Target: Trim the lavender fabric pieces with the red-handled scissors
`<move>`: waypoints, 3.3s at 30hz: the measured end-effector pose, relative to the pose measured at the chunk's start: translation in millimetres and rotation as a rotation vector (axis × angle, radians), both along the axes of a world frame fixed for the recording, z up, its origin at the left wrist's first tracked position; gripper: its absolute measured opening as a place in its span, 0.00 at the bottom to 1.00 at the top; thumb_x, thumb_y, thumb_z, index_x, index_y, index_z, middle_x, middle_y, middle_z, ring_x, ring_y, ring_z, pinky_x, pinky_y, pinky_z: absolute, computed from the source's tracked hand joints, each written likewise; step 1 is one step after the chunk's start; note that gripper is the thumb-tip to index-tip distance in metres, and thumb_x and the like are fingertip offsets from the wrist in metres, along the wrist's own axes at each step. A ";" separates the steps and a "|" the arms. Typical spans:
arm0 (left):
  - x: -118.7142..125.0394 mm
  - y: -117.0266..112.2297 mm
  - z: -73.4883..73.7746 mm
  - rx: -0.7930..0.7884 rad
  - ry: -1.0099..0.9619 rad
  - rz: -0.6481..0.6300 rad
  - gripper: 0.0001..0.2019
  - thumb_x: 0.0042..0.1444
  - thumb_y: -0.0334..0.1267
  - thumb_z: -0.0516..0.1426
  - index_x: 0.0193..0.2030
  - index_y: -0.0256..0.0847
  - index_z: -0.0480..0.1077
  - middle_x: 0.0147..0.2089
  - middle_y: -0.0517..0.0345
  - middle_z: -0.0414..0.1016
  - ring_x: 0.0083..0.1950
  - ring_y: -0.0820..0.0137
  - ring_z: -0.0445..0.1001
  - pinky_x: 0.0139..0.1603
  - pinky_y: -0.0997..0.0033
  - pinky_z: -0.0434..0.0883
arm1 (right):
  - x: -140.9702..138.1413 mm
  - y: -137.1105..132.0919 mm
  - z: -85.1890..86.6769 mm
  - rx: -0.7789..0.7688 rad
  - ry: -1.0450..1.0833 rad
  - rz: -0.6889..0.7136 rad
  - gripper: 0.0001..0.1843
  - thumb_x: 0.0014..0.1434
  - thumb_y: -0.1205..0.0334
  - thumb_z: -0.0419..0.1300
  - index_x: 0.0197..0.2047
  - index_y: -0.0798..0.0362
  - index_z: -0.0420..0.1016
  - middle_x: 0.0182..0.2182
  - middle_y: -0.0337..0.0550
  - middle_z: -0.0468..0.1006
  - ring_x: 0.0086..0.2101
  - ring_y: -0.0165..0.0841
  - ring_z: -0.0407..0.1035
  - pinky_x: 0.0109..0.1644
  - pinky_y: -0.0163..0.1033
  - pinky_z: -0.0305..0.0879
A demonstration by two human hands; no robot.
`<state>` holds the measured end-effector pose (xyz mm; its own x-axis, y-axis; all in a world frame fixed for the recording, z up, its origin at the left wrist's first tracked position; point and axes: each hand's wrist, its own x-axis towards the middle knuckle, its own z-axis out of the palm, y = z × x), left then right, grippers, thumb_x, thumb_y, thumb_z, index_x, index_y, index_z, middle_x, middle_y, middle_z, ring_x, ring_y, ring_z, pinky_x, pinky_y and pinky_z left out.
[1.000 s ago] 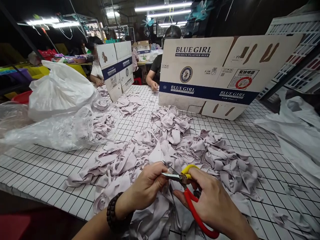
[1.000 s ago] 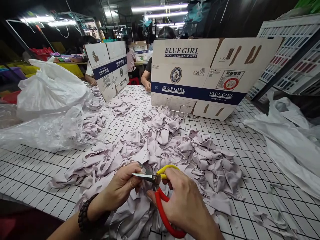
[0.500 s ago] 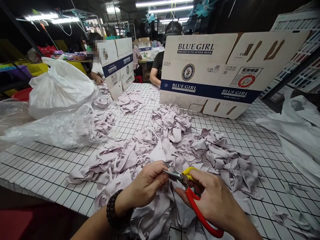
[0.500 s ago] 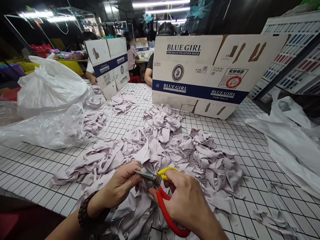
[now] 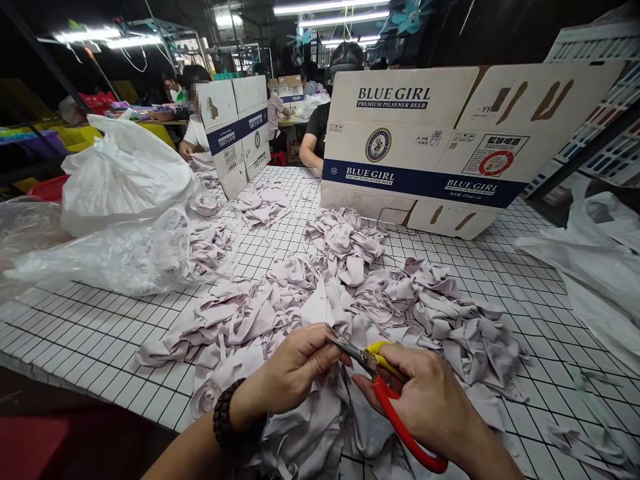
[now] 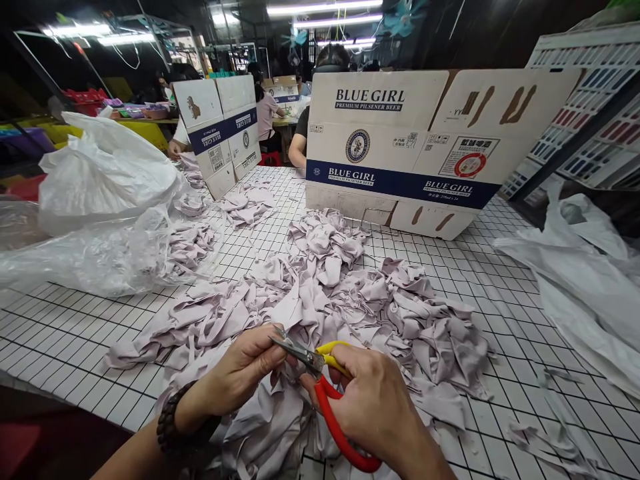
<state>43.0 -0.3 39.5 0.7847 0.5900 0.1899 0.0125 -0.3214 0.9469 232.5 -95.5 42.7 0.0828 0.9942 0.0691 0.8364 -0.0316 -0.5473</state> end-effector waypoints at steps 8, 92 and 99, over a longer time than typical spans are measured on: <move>-0.1 -1.4 -1.0 -0.237 -0.066 0.022 0.19 0.65 0.48 0.51 0.34 0.34 0.73 0.26 0.60 0.64 0.25 0.76 0.65 0.27 0.77 0.63 | 19.0 5.2 -10.8 -0.180 0.538 -0.079 0.24 0.53 0.45 0.63 0.21 0.50 0.56 0.18 0.31 0.56 0.20 0.26 0.51 0.22 0.33 0.49; -1.5 -24.8 -14.1 -0.493 -0.188 0.269 0.18 0.60 0.52 0.56 0.39 0.37 0.74 0.29 0.58 0.68 0.29 0.72 0.70 0.34 0.72 0.71 | -38.4 54.6 -40.5 0.230 0.995 -0.057 0.09 0.55 0.55 0.62 0.33 0.50 0.68 0.29 0.40 0.78 0.19 0.27 0.62 0.23 0.34 0.62; -2.4 -25.6 -10.3 -0.240 -0.133 0.473 0.17 0.61 0.51 0.55 0.36 0.40 0.76 0.50 0.45 0.65 0.46 0.61 0.71 0.29 0.71 0.75 | -36.1 52.4 -39.9 0.296 0.782 -0.047 0.08 0.56 0.59 0.61 0.39 0.52 0.74 0.31 0.44 0.80 0.30 0.35 0.72 0.34 0.37 0.70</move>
